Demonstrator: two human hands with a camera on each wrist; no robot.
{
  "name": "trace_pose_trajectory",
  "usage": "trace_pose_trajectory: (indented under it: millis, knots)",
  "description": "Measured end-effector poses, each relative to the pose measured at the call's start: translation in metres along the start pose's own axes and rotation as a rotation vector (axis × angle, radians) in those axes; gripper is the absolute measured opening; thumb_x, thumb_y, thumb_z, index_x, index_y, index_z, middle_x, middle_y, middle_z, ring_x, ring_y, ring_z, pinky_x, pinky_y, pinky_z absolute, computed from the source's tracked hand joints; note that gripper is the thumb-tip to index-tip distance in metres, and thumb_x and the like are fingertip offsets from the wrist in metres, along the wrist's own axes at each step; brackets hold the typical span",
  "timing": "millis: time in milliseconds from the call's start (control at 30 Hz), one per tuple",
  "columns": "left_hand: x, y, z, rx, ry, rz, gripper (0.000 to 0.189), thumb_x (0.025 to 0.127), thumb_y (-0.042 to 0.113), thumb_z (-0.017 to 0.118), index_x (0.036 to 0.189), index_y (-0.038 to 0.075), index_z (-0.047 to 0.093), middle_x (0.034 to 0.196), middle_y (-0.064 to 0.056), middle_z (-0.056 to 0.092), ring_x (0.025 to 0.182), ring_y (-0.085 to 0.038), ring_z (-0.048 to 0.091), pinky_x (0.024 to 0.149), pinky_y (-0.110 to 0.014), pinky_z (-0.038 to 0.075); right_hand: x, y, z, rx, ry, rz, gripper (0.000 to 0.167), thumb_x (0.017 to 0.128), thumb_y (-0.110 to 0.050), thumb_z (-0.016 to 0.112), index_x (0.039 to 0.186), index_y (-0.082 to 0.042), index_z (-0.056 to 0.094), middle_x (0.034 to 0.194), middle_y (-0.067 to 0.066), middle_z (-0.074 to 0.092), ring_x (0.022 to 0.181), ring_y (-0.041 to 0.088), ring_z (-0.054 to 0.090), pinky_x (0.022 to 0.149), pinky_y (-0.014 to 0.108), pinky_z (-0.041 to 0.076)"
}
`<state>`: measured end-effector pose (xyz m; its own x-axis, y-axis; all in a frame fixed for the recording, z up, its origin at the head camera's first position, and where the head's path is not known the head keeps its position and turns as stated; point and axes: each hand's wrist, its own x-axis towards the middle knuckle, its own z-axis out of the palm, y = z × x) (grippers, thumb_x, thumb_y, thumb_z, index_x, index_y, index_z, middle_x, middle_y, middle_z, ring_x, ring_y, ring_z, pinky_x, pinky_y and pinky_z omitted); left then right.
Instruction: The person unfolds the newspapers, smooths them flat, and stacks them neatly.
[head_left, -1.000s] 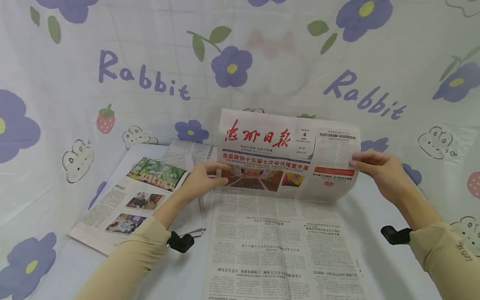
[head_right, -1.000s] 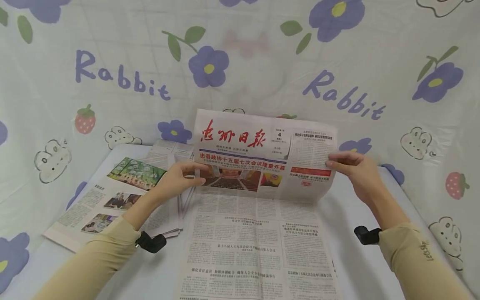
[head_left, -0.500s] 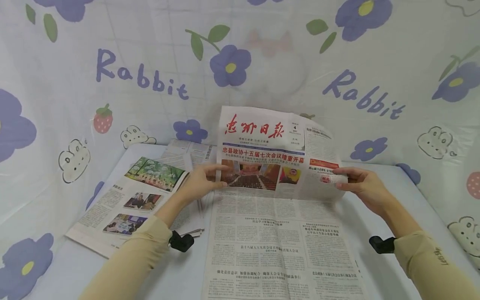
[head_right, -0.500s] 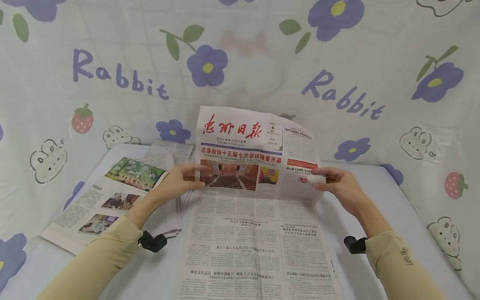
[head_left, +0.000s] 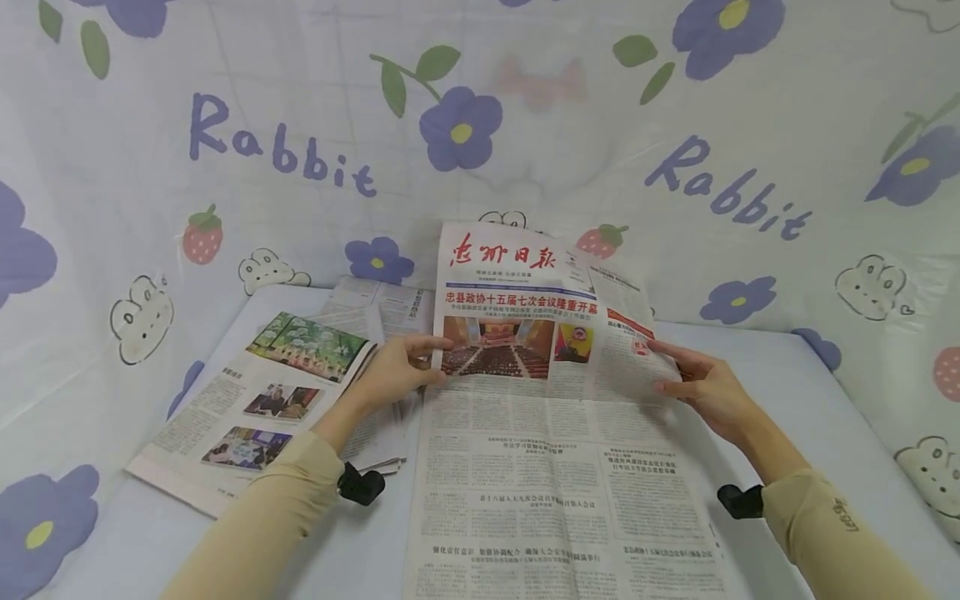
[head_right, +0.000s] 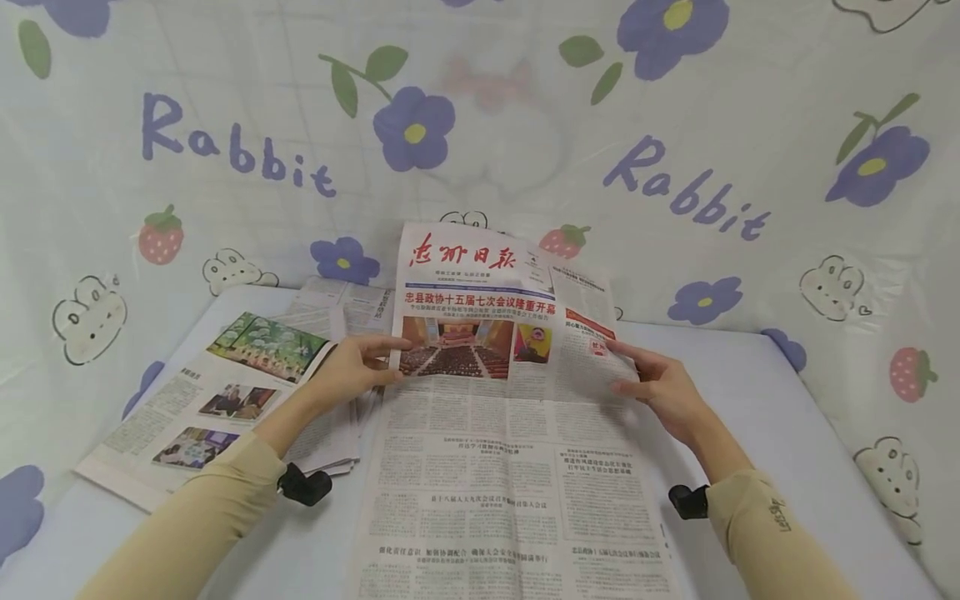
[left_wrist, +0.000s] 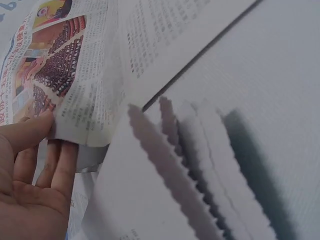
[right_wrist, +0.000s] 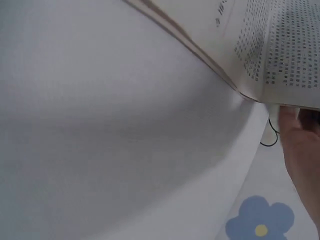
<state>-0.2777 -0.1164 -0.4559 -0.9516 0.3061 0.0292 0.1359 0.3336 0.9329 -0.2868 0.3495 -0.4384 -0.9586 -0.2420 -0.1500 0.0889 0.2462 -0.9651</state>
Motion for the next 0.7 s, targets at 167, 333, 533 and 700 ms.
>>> trace_pose_trajectory:
  millis: [167,333,533,700]
  knots:
    - [-0.001,-0.001,-0.002,-0.036,-0.030,-0.026,0.045,0.086,0.003,0.075,0.129,0.013,0.066,0.129,-0.003,0.062,0.098,-0.028,0.066,0.075,-0.041,0.055,-0.005,0.004,-0.001,0.029,0.052,0.041,0.062,0.085,-0.006,0.077,0.142,-0.006,0.053,0.143,0.009,0.037,0.118,0.021,0.035,0.079,0.023,0.045]
    - [-0.004,-0.008,-0.004,-0.153,-0.115,-0.143,0.047,0.083,0.000,0.077,0.129,0.010,0.067,0.062,0.003,0.041,0.058,-0.010,0.043,0.079,-0.036,0.056,-0.011,0.009,-0.004,-0.021,0.073,0.098,0.057,0.086,-0.010,0.078,0.138,0.001,0.056,0.141,0.011,0.042,0.116,0.020,0.040,0.083,0.021,0.045]
    - [-0.005,-0.010,-0.002,-0.313,-0.199,-0.230,0.049,0.084,-0.009,0.072,0.132,0.001,0.062,0.060,0.004,0.018,0.056,-0.008,0.041,0.079,-0.039,0.057,-0.010,0.020,-0.008,0.026,0.090,0.176,0.055,0.084,-0.008,0.079,0.133,0.004,0.059,0.128,0.005,0.055,0.101,0.014,0.055,0.081,0.024,0.049]
    - [-0.007,-0.013,-0.004,-0.388,-0.245,-0.265,0.050,0.085,-0.009,0.071,0.133,0.000,0.060,0.057,0.004,0.024,0.062,-0.009,0.052,0.082,-0.039,0.056,-0.013,0.021,-0.011,0.062,0.042,0.229,0.047,0.083,-0.003,0.078,0.127,0.003,0.064,0.121,0.005,0.058,0.096,0.015,0.057,0.080,0.025,0.051]
